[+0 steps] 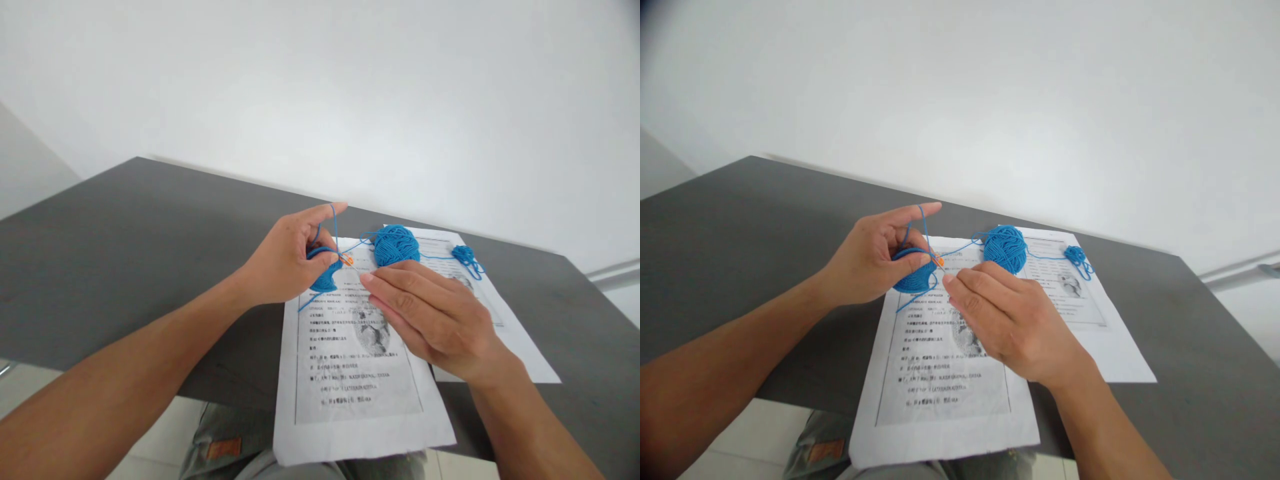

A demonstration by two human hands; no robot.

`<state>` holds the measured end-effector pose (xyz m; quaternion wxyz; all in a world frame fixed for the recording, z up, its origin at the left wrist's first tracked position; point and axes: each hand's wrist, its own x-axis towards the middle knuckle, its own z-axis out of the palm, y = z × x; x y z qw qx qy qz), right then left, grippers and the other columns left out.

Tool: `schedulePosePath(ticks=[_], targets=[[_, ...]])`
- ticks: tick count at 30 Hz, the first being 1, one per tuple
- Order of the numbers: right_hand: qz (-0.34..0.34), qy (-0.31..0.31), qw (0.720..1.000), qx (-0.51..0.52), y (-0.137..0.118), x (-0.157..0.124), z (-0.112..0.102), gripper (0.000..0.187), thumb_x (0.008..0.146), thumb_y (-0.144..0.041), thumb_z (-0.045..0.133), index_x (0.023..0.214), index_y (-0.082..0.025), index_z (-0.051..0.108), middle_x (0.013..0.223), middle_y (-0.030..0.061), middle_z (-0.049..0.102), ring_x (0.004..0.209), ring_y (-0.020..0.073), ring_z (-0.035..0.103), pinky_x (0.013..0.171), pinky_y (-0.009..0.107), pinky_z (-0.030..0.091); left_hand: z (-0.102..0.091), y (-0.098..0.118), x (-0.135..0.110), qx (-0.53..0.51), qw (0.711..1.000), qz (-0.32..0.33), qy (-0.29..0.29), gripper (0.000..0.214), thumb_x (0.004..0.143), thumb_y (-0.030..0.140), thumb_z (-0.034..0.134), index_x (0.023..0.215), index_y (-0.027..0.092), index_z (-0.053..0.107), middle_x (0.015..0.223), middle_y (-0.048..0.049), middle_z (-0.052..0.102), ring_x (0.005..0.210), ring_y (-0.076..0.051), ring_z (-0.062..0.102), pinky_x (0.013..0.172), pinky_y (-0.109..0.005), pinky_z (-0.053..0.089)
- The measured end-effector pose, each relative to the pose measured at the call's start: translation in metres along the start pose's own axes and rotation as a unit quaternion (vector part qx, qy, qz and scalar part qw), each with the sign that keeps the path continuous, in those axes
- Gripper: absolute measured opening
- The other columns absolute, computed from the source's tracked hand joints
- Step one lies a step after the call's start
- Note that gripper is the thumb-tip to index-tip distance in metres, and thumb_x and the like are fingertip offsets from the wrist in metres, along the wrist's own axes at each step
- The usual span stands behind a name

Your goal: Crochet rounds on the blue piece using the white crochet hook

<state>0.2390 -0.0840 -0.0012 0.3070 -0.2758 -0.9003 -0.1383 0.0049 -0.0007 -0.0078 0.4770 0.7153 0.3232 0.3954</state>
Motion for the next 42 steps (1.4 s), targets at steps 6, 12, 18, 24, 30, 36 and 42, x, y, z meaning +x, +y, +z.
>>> schedulePosePath(ticks=[6, 12, 18, 24, 30, 36, 42], targets=[[0.138, 0.094, 0.965, 0.205, 0.006, -0.002, -0.002, 0.043, 0.094, -0.002, 0.071, 0.129, -0.026, 0.078, 0.091, 0.0048, 0.083, 0.078, 0.0207, 0.079, 0.067, 0.036, 0.067, 0.000, 0.005, -0.001, -0.083, 0.995, -0.019, -0.058, 0.081, 0.080, 0.013, 0.079, 0.157, 0.007, 0.055, 0.085, -0.0070, 0.082, 0.070, -0.017, 0.072, 0.063, -0.026, 0.053], [0.244, 0.169, 0.873, 0.387, 0.010, -0.015, 0.009, 0.026, 0.101, -0.013, 0.069, 0.118, -0.026, 0.084, 0.080, 0.0038, 0.083, 0.062, 0.0184, 0.077, 0.055, 0.033, 0.066, -0.001, 0.007, -0.003, -0.141, 0.986, -0.021, -0.081, 0.079, 0.080, 0.015, 0.084, 0.154, 0.009, 0.059, 0.082, -0.0060, 0.080, 0.069, -0.016, 0.071, 0.064, -0.025, 0.055], [0.347, 0.202, 0.749, 0.528, 0.008, -0.007, 0.018, 0.014, 0.099, -0.029, 0.075, 0.102, -0.021, 0.086, 0.073, 0.0043, 0.082, 0.051, 0.0173, 0.074, 0.041, 0.026, 0.062, 0.003, 0.010, -0.005, -0.156, 0.986, -0.028, -0.046, 0.078, 0.079, 0.015, 0.084, 0.153, 0.009, 0.060, 0.081, -0.0047, 0.078, 0.064, -0.014, 0.067, 0.059, -0.023, 0.051], [0.408, 0.218, 0.630, 0.624, 0.002, 0.006, 0.038, 0.018, 0.099, -0.035, 0.073, 0.100, -0.021, 0.084, 0.076, 0.0026, 0.083, 0.055, 0.0143, 0.075, 0.046, 0.021, 0.065, 0.013, 0.011, -0.007, -0.187, 0.982, -0.014, 0.020, 0.079, 0.079, 0.013, 0.083, 0.154, 0.010, 0.060, 0.080, -0.0031, 0.078, 0.066, -0.012, 0.066, 0.061, -0.022, 0.049], [0.385, 0.317, 0.708, 0.500, -0.021, 0.017, 0.056, 0.018, 0.101, -0.034, 0.072, 0.106, -0.022, 0.085, 0.082, 0.0036, 0.083, 0.062, 0.0156, 0.076, 0.053, 0.028, 0.068, 0.024, 0.010, -0.011, -0.169, 0.981, -0.007, 0.100, 0.073, 0.082, 0.015, 0.082, 0.152, 0.012, 0.062, 0.079, 0.0001, 0.077, 0.064, -0.011, 0.063, 0.062, -0.022, 0.050], [0.365, 0.326, 0.794, 0.361, -0.034, 0.017, 0.057, 0.020, 0.104, -0.026, 0.067, 0.115, -0.026, 0.084, 0.090, 0.0032, 0.082, 0.067, 0.0165, 0.076, 0.057, 0.033, 0.068, 0.029, 0.011, -0.014, -0.157, 0.978, -0.013, 0.135, 0.064, 0.085, 0.022, 0.083, 0.147, 0.016, 0.067, 0.083, -0.0008, 0.080, 0.070, -0.013, 0.065, 0.068, -0.026, 0.055], [0.212, 0.234, 0.946, 0.079, -0.040, 0.021, 0.055, 0.046, 0.100, -0.007, 0.064, 0.142, -0.025, 0.070, 0.115, 0.0093, 0.081, 0.099, 0.0238, 0.078, 0.084, 0.043, 0.070, 0.030, 0.013, -0.014, -0.196, 0.966, -0.003, 0.166, 0.071, 0.081, 0.017, 0.085, 0.149, 0.016, 0.065, 0.081, 0.0009, 0.079, 0.069, -0.013, 0.067, 0.067, -0.025, 0.056]])
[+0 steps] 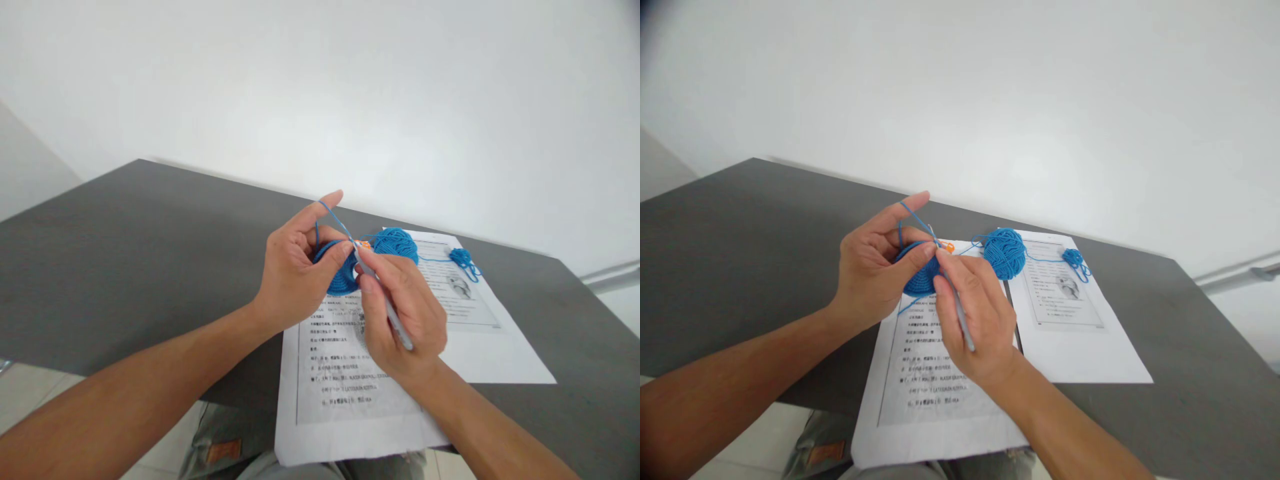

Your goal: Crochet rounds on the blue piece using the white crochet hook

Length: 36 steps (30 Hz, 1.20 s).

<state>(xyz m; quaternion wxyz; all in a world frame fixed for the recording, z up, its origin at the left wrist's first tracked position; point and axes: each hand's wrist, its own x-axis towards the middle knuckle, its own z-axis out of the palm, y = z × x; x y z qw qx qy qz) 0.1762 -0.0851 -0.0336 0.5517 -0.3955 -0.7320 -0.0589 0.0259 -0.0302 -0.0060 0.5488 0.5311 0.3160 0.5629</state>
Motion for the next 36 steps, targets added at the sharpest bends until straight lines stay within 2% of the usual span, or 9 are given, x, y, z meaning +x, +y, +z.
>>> schedulePosePath(ticks=[3, 7, 11, 15, 19, 24, 29, 33, 36], targets=[[-0.053, -0.031, 0.996, -0.063, -0.003, -0.001, 0.001, 0.057, 0.101, -0.007, 0.062, 0.156, -0.021, 0.058, 0.122, 0.0137, 0.077, 0.110, 0.0272, 0.075, 0.092, 0.047, 0.068, -0.001, 0.000, 0.001, -0.054, 0.998, -0.006, -0.012, 0.072, 0.080, 0.015, 0.086, 0.148, 0.014, 0.064, 0.082, -0.0002, 0.081, 0.071, -0.013, 0.070, 0.070, -0.026, 0.058], [-0.093, -0.030, 0.990, -0.101, -0.006, -0.003, 0.003, 0.070, 0.100, -0.007, 0.062, 0.166, -0.022, 0.045, 0.128, 0.0156, 0.072, 0.113, 0.0289, 0.073, 0.094, 0.046, 0.067, -0.006, 0.003, 0.003, -0.169, 0.982, -0.057, -0.060, 0.071, 0.073, 0.014, 0.093, 0.140, 0.016, 0.069, 0.084, -0.0017, 0.083, 0.074, -0.015, 0.075, 0.072, -0.025, 0.060], [-0.137, -0.032, 0.983, -0.115, -0.003, -0.003, -0.001, 0.071, 0.099, -0.008, 0.064, 0.167, -0.017, 0.043, 0.131, 0.0173, 0.072, 0.114, 0.0291, 0.072, 0.095, 0.042, 0.065, -0.010, 0.013, 0.003, -0.234, 0.961, -0.108, -0.096, 0.055, 0.071, 0.012, 0.093, 0.123, 0.019, 0.078, 0.079, 0.0008, 0.081, 0.072, -0.015, 0.076, 0.069, -0.024, 0.061], [-0.164, -0.055, 0.983, -0.062, 0.006, 0.001, -0.011, 0.067, 0.102, -0.012, 0.062, 0.166, -0.018, 0.045, 0.128, 0.0155, 0.075, 0.113, 0.0281, 0.072, 0.093, 0.042, 0.066, -0.013, 0.019, 0.004, -0.241, 0.955, -0.133, -0.114, 0.051, 0.070, 0.009, 0.091, 0.119, 0.019, 0.081, 0.075, 0.0013, 0.078, 0.068, -0.013, 0.074, 0.065, -0.023, 0.059], [-0.152, -0.060, 0.986, 0.000, 0.013, 0.008, -0.017, 0.061, 0.101, -0.011, 0.065, 0.160, -0.018, 0.054, 0.130, 0.0152, 0.076, 0.111, 0.0254, 0.075, 0.089, 0.040, 0.068, -0.015, 0.018, 0.007, -0.232, 0.959, -0.132, -0.094, 0.053, 0.069, 0.006, 0.089, 0.120, 0.017, 0.081, 0.074, 0.0005, 0.076, 0.065, -0.013, 0.072, 0.064, -0.022, 0.058], [-0.091, -0.057, 0.991, 0.083, 0.017, 0.012, -0.022, 0.055, 0.099, -0.007, 0.068, 0.151, -0.022, 0.065, 0.125, 0.0112, 0.079, 0.098, 0.0207, 0.077, 0.075, 0.035, 0.071, -0.016, 0.014, 0.012, -0.219, 0.964, -0.120, -0.087, 0.057, 0.069, 0.005, 0.090, 0.124, 0.012, 0.080, 0.073, -0.0013, 0.077, 0.063, -0.012, 0.071, 0.061, -0.021, 0.057], [-0.050, -0.067, 0.990, 0.114, 0.021, 0.010, -0.031, 0.048, 0.098, -0.006, 0.069, 0.144, -0.023, 0.071, 0.120, 0.0100, 0.079, 0.096, 0.0184, 0.079, 0.077, 0.031, 0.071, -0.019, 0.009, 0.015, -0.217, 0.963, -0.116, -0.109, 0.058, 0.070, 0.003, 0.090, 0.127, 0.008, 0.077, 0.070, -0.0019, 0.075, 0.058, -0.012, 0.069, 0.054, -0.018, 0.054], [-0.041, -0.072, 0.987, 0.135, 0.025, 0.010, -0.035, 0.049, 0.098, -0.005, 0.070, 0.143, -0.024, 0.072, 0.119, 0.0091, 0.079, 0.093, 0.0173, 0.079, 0.076, 0.030, 0.071, -0.022, 0.007, 0.018, -0.192, 0.966, -0.127, -0.118, 0.065, 0.071, 0.006, 0.091, 0.133, 0.008, 0.074, 0.073, -0.0041, 0.078, 0.065, -0.017, 0.075, 0.058, -0.021, 0.058], [-0.042, -0.078, 0.986, 0.141, 0.027, 0.013, -0.037, 0.048, 0.097, -0.005, 0.071, 0.141, -0.023, 0.073, 0.116, 0.0089, 0.079, 0.091, 0.0173, 0.079, 0.076, 0.031, 0.070, -0.024, 0.006, 0.020, -0.178, 0.967, -0.135, -0.124, 0.066, 0.071, 0.008, 0.093, 0.133, 0.008, 0.074, 0.073, -0.0034, 0.077, 0.061, -0.014, 0.072, 0.055, -0.019, 0.056]])
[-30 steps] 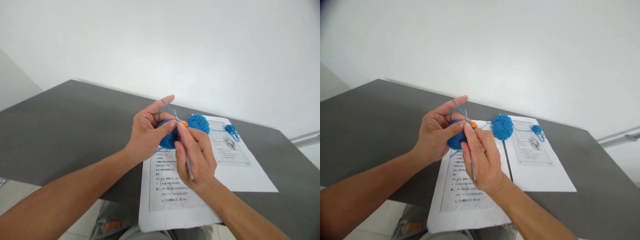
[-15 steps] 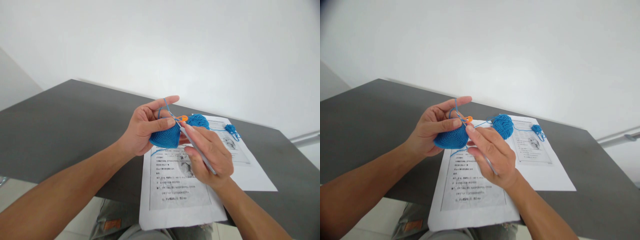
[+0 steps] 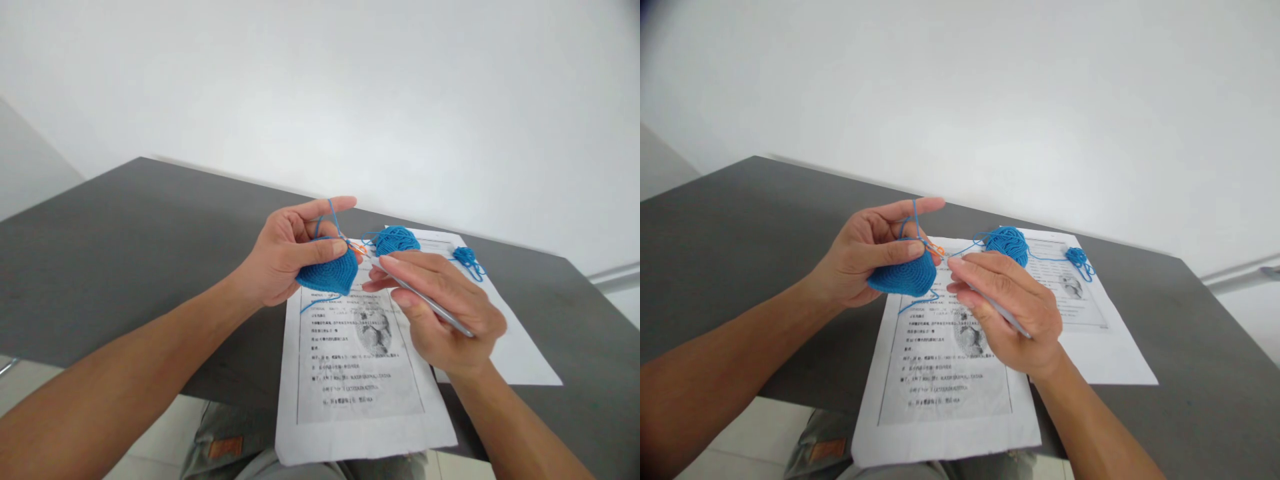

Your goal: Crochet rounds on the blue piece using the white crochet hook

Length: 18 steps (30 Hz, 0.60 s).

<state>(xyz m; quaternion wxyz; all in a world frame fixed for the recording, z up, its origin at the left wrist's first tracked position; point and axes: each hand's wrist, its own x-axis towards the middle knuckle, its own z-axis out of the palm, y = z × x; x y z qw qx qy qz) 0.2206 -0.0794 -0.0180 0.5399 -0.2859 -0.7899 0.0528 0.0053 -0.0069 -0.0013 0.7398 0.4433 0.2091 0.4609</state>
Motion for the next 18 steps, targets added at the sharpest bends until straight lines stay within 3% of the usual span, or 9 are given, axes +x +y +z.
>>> schedulePosePath(ticks=[7, 18], targets=[[-0.015, -0.029, 0.999, -0.014, 0.003, 0.003, -0.010, 0.050, 0.096, -0.004, 0.073, 0.142, -0.023, 0.073, 0.112, 0.0095, 0.080, 0.095, 0.0200, 0.079, 0.078, 0.034, 0.069, -0.004, 0.003, 0.005, 0.025, 0.999, -0.018, -0.023, 0.062, 0.069, 0.009, 0.095, 0.128, 0.009, 0.077, 0.068, 0.0019, 0.072, 0.053, -0.008, 0.063, 0.048, -0.015, 0.048], [-0.052, -0.077, 0.995, -0.046, 0.006, 0.002, -0.023, 0.051, 0.092, -0.003, 0.077, 0.141, -0.018, 0.073, 0.112, 0.0113, 0.083, 0.097, 0.0224, 0.078, 0.082, 0.039, 0.067, -0.013, 0.005, 0.009, 0.110, 0.991, -0.033, -0.066, 0.059, 0.074, 0.007, 0.089, 0.131, 0.007, 0.075, 0.074, -0.0032, 0.080, 0.061, -0.012, 0.072, 0.053, -0.017, 0.053]])
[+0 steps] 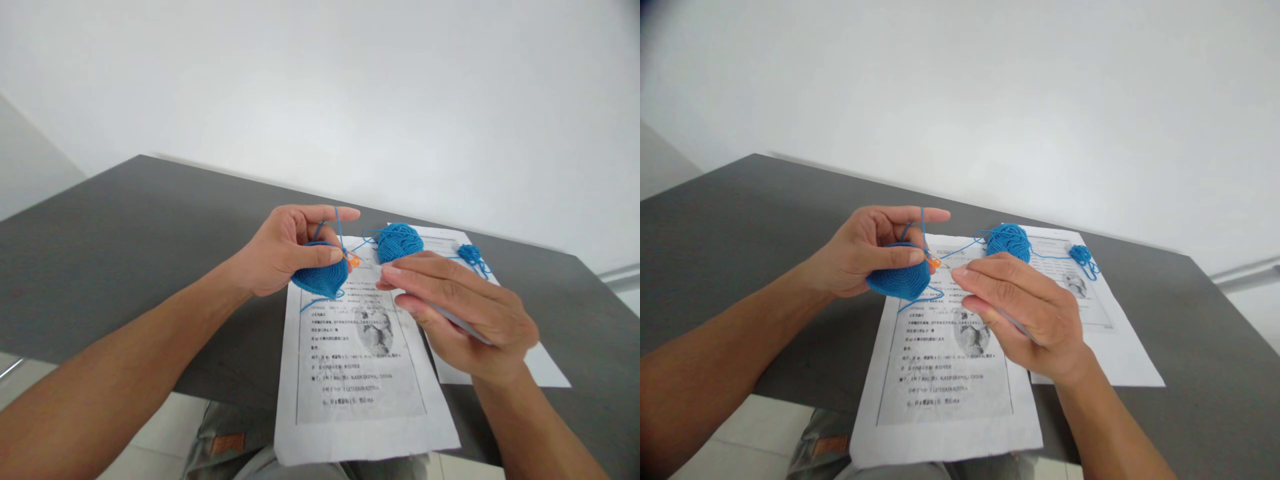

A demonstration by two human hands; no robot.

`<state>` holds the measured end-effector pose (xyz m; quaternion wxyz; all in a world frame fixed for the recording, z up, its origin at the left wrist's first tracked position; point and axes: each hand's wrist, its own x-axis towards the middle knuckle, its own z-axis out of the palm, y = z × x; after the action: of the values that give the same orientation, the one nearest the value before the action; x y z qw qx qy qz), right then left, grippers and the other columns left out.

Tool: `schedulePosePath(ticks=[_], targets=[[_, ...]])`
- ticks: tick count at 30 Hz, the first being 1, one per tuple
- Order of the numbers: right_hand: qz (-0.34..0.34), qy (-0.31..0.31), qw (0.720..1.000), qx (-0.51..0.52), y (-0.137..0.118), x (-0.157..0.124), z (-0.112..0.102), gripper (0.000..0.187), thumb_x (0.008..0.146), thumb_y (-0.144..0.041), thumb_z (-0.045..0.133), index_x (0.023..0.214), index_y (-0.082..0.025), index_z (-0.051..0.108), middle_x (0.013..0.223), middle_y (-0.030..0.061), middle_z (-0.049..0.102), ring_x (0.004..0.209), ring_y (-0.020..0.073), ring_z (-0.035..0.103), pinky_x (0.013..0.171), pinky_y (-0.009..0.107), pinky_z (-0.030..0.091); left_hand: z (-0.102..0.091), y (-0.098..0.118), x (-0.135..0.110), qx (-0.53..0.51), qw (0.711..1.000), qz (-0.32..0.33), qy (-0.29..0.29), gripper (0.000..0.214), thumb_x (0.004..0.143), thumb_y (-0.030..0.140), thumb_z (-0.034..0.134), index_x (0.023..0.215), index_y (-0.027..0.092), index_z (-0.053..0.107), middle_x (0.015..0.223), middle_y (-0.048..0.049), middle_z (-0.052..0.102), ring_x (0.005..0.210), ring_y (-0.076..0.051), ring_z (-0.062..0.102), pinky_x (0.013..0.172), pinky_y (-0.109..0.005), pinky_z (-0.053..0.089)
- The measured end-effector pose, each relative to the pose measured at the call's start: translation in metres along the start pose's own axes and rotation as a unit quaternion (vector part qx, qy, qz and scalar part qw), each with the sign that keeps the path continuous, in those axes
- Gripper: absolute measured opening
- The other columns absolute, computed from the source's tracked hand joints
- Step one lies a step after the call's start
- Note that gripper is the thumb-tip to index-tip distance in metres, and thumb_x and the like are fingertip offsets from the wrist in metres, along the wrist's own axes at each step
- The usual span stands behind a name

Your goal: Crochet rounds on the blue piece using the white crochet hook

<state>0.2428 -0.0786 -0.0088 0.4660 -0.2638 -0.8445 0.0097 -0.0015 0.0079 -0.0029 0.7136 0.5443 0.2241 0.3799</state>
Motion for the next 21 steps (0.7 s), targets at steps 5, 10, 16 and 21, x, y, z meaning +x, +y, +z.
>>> schedulePosePath(ticks=[5, 10, 16, 21], targets=[[0.020, 0.005, 1.000, 0.019, -0.0014, -0.0007, -0.0019, 0.050, 0.091, -0.004, 0.078, 0.139, -0.020, 0.075, 0.111, 0.0097, 0.084, 0.095, 0.0230, 0.080, 0.082, 0.039, 0.069, -0.0033, 0.0011, -0.0008, 0.028, 0.999, -0.014, -0.020, 0.062, 0.076, 0.009, 0.088, 0.136, 0.008, 0.073, 0.075, -0.0041, 0.080, 0.065, -0.015, 0.074, 0.058, -0.021, 0.058], [0.061, 0.012, 0.996, 0.061, -0.0018, 0.0013, -0.0030, 0.047, 0.093, -0.006, 0.075, 0.136, -0.026, 0.078, 0.103, 0.0073, 0.086, 0.086, 0.0237, 0.081, 0.071, 0.039, 0.068, -0.0048, 0.0003, -0.0007, 0.044, 0.998, -0.022, -0.031, 0.066, 0.077, 0.012, 0.088, 0.140, 0.006, 0.071, 0.076, -0.0059, 0.080, 0.066, -0.015, 0.074, 0.058, -0.021, 0.058], [0.110, 0.029, 0.988, 0.101, -0.0032, 0.0000, -0.0023, 0.041, 0.096, -0.009, 0.072, 0.132, -0.028, 0.080, 0.094, 0.0041, 0.086, 0.084, 0.0228, 0.080, 0.072, 0.040, 0.067, -0.0040, 0.0012, -0.0016, 0.050, 0.998, -0.036, -0.030, 0.064, 0.075, 0.014, 0.090, 0.136, 0.008, 0.074, 0.076, -0.0070, 0.080, 0.069, -0.017, 0.075, 0.059, -0.023, 0.059], [0.081, 0.012, 0.994, 0.069, -0.0029, -0.0006, -0.0033, 0.046, 0.095, -0.009, 0.074, 0.136, -0.029, 0.077, 0.102, 0.0060, 0.085, 0.085, 0.0236, 0.080, 0.070, 0.040, 0.067, -0.0040, 0.0032, -0.0020, 0.041, 0.997, -0.054, -0.021, 0.063, 0.072, 0.017, 0.093, 0.132, 0.010, 0.077, 0.075, -0.0070, 0.079, 0.068, -0.020, 0.076, 0.059, -0.026, 0.060]])
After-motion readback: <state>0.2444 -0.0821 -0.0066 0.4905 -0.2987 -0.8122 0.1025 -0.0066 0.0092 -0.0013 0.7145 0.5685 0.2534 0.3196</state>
